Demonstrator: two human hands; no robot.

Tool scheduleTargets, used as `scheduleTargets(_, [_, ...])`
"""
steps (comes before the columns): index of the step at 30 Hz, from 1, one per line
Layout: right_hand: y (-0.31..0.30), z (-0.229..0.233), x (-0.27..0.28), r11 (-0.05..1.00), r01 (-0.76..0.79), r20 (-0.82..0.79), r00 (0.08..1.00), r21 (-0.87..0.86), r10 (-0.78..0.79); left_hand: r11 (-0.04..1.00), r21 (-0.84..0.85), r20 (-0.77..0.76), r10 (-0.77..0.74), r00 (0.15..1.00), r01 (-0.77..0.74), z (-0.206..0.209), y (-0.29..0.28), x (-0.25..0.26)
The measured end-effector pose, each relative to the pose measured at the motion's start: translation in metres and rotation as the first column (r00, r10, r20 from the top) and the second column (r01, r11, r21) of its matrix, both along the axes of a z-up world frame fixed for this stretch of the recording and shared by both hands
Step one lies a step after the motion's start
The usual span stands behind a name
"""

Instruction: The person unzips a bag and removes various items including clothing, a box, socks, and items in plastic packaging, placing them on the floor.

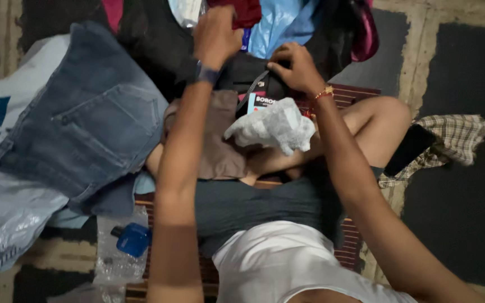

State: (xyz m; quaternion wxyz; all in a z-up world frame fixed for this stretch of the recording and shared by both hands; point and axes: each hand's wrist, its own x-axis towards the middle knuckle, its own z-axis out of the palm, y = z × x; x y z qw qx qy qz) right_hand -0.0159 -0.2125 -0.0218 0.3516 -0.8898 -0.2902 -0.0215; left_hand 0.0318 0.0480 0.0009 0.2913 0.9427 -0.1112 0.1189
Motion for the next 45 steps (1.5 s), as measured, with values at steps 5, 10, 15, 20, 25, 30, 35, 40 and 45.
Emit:
scheduleTargets(5, [0.003,0.006,-0.006,0.997,0.021,-0.018,1.000,0.070,-0.020,0.911,0.292,0.253,0.221,0.942,-0.292,-0.028,-0.029,0.044])
scheduleTargets(10, [0.005,0.018,-0.010,0.997,0.038,-0.057,0.998,0.064,-0.034,0.708,0.600,0.295,0.235,0.926,-0.372,-0.051,-0.038,0.057])
scheduleTargets(15, [0.007,0.020,-0.008,0.996,0.037,-0.105,0.994,0.084,-0.028,0.819,0.532,0.212,0.118,0.970,-0.216,-0.079,-0.017,0.080])
scheduleTargets(20, [-0.003,0.000,-0.005,0.989,0.045,-0.180,0.984,0.144,-0.018,0.912,0.372,0.204,0.102,0.974,-0.174,-0.043,-0.018,0.065])
scheduleTargets(25, [-0.005,-0.027,0.010,0.858,0.089,-0.065,0.996,0.506,-0.065,0.549,-0.834,-0.231,-0.448,0.863,0.061,-0.017,-0.012,0.022])
scheduleTargets(30, [-0.009,-0.013,0.033,0.775,0.144,-0.157,0.986,0.615,-0.059,0.258,-0.962,-0.236,-0.624,0.745,-0.088,-0.030,-0.003,-0.003])
scheduleTargets(35, [-0.004,-0.015,0.036,0.705,0.353,-0.518,0.855,0.615,0.024,0.093,-0.958,-0.281,-0.496,0.821,-0.272,-0.042,0.008,-0.011])
scheduleTargets(40, [0.012,-0.006,0.038,0.376,0.482,-0.490,0.868,0.791,-0.081,-0.342,-0.888,-0.112,-0.488,0.865,-0.308,-0.040,0.020,-0.020])
scheduleTargets(45, [0.010,0.010,0.035,0.415,0.453,-0.537,0.837,0.789,0.107,-0.138,-0.976,-0.095,-0.436,0.895,-0.170,-0.038,0.016,-0.017])
